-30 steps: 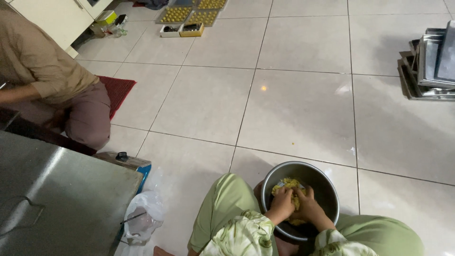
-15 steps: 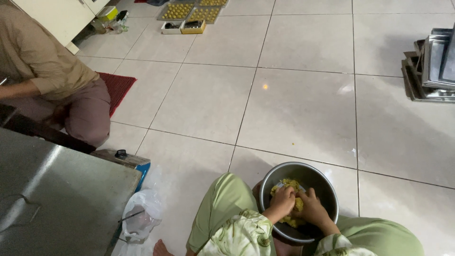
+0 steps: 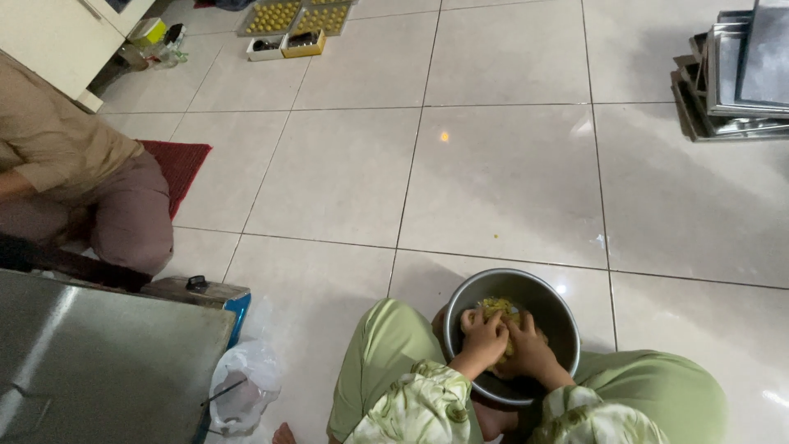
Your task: Kneading a yellow dough in a metal bowl while sitting on the floor.
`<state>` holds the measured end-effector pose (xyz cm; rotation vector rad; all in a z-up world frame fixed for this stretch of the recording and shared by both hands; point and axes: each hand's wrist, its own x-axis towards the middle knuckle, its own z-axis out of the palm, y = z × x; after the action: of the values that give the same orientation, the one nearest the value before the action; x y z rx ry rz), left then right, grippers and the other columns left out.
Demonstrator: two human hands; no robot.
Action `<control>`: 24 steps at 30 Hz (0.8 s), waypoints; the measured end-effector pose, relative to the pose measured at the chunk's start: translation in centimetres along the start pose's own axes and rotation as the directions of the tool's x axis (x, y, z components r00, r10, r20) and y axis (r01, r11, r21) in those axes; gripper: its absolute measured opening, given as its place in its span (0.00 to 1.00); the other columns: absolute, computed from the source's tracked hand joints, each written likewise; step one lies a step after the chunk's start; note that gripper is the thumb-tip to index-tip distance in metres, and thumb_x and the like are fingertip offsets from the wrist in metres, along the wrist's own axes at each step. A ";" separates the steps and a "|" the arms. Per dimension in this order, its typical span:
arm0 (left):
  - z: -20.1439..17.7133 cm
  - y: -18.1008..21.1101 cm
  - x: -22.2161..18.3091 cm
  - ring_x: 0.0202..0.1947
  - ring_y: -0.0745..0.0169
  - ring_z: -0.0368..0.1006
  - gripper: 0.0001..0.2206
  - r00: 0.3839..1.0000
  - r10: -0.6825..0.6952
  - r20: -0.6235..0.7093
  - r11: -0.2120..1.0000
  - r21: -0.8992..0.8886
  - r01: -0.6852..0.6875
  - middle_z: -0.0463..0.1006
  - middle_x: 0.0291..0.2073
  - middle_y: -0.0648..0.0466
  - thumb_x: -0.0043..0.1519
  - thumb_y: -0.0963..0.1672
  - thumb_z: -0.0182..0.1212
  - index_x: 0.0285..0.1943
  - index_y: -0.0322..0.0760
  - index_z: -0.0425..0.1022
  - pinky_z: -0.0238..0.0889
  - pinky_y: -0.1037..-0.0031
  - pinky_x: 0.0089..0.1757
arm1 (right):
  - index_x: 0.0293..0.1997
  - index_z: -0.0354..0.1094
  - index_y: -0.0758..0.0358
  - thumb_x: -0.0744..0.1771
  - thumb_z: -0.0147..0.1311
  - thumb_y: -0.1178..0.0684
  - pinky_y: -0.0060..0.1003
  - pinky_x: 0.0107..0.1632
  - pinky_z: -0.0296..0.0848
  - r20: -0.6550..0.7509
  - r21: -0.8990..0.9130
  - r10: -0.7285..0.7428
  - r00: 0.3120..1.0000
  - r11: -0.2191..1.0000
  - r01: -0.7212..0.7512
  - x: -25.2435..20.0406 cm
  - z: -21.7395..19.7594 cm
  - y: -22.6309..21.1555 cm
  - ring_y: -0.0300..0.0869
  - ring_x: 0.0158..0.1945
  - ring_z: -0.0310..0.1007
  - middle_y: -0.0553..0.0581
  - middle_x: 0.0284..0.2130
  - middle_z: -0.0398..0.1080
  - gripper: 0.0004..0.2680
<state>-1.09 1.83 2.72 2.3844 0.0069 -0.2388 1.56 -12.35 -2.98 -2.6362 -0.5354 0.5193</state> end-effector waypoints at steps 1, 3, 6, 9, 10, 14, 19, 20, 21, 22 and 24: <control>-0.2 0.2 0.1 0.51 0.31 0.45 0.21 0.998 -0.024 -0.058 0.999 0.036 0.026 0.53 0.56 0.30 0.60 0.47 0.42 0.59 0.32 0.64 0.39 0.48 0.51 | 0.64 0.46 0.42 0.48 0.73 0.44 0.49 0.53 0.68 0.027 -0.022 0.037 0.999 0.999 -0.036 0.2 -0.8 -0.5 0.62 0.53 0.61 0.67 0.65 0.36 0.41; -3.0 2.1 -0.4 0.50 0.30 0.48 0.20 0.993 -0.054 -0.103 0.996 0.071 0.062 0.60 0.54 0.32 0.59 0.47 0.44 0.56 0.34 0.69 0.45 0.50 0.50 | 0.62 0.50 0.40 0.47 0.73 0.45 0.46 0.51 0.71 0.066 -0.037 0.080 0.995 0.996 -0.078 0.2 -1.3 -0.9 0.62 0.48 0.67 0.65 0.64 0.38 0.40; -7.3 5.1 -0.2 0.64 0.33 0.39 0.22 0.928 -0.250 0.276 0.967 0.026 0.253 0.55 0.58 0.32 0.65 0.49 0.35 0.63 0.36 0.59 0.64 0.54 0.44 | 0.54 0.61 0.47 0.47 0.70 0.37 0.50 0.52 0.72 -0.048 0.026 0.018 0.999 1.000 -0.016 0.2 -1.1 0.1 0.63 0.52 0.67 0.62 0.55 0.49 0.33; -5.4 3.2 1.2 0.63 0.34 0.40 0.23 0.921 -0.300 0.249 0.952 0.023 0.304 0.55 0.60 0.33 0.63 0.52 0.35 0.62 0.39 0.60 0.64 0.49 0.43 | 0.46 0.67 0.53 0.49 0.72 0.43 0.53 0.55 0.68 -0.117 0.334 0.058 0.991 0.942 -0.016 0.2 -1.0 0.8 0.66 0.54 0.64 0.65 0.53 0.52 0.26; -4.9 2.5 1.4 0.64 0.34 0.39 0.24 0.922 -0.284 0.264 0.947 -0.075 0.313 0.51 0.62 0.33 0.63 0.52 0.35 0.63 0.37 0.59 0.62 0.50 0.45 | 0.45 0.68 0.48 0.49 0.72 0.42 0.51 0.56 0.68 -0.174 0.368 0.108 0.979 0.929 -0.037 0.1 -1.0 0.8 0.62 0.54 0.65 0.62 0.52 0.55 0.24; -5.3 1.7 -0.1 0.67 0.30 0.32 0.23 0.959 -0.137 0.247 0.820 -0.516 0.250 0.56 0.58 0.35 0.64 0.51 0.43 0.63 0.33 0.60 0.32 0.48 0.61 | 0.44 0.69 0.44 0.54 0.66 0.52 0.54 0.56 0.67 -0.254 0.493 0.129 0.959 0.870 0.014 -1.9 -4.8 -1.6 0.64 0.55 0.63 0.61 0.55 0.55 0.17; -10.2 5.8 -3.2 0.67 0.29 0.35 0.20 0.965 -0.101 0.243 0.737 -0.633 0.236 0.46 0.64 0.36 0.62 0.44 0.43 0.65 0.41 0.59 0.38 0.44 0.60 | 0.51 0.63 0.49 0.55 0.65 0.51 0.59 0.55 0.66 -0.245 0.440 -0.040 0.969 0.886 0.148 -5.2 -9.1 -6.8 0.67 0.57 0.60 0.66 0.56 0.53 0.22; -11.1 6.2 -3.6 0.67 0.27 0.35 0.21 0.963 -0.088 0.256 0.767 -0.599 0.229 0.45 0.64 0.34 0.61 0.42 0.43 0.66 0.40 0.58 0.40 0.43 0.60 | 0.56 0.61 0.49 0.56 0.65 0.51 0.61 0.55 0.66 -0.173 0.446 -0.086 0.981 0.882 0.156 -6.0 -9.9 -7.8 0.67 0.56 0.61 0.67 0.56 0.54 0.24; -10.4 5.7 -3.2 0.67 0.27 0.35 0.21 0.963 -0.086 0.257 0.768 -0.599 0.228 0.45 0.64 0.34 0.61 0.42 0.43 0.66 0.40 0.58 0.40 0.43 0.60 | 0.56 0.61 0.49 0.56 0.65 0.51 0.61 0.55 0.66 -0.174 0.446 -0.084 0.981 0.882 0.155 -5.7 -9.3 -6.9 0.67 0.56 0.61 0.67 0.56 0.54 0.24; -9.7 5.2 -2.8 0.66 0.27 0.34 0.24 0.952 -0.183 0.244 0.750 -0.592 0.296 0.39 0.64 0.32 0.63 0.43 0.44 0.69 0.36 0.48 0.44 0.44 0.59 | 0.55 0.63 0.47 0.57 0.62 0.49 0.54 0.54 0.68 -0.174 0.403 0.018 0.985 0.914 0.055 -5.5 -8.6 -6.0 0.59 0.54 0.66 0.62 0.52 0.63 0.22; -8.1 4.0 -1.8 0.66 0.27 0.33 0.28 0.932 -0.275 0.235 0.724 -0.587 0.362 0.32 0.64 0.29 0.64 0.43 0.45 0.72 0.32 0.38 0.48 0.44 0.57 | 0.54 0.65 0.45 0.59 0.60 0.47 0.48 0.53 0.70 -0.179 0.357 0.124 0.976 0.933 -0.053 -4.3 -7.7 -4.5 0.51 0.52 0.71 0.56 0.47 0.72 0.19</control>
<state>-1.21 4.48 11.55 1.6782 0.3866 -0.4780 -0.10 -12.81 6.75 -2.3409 -0.2344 0.3341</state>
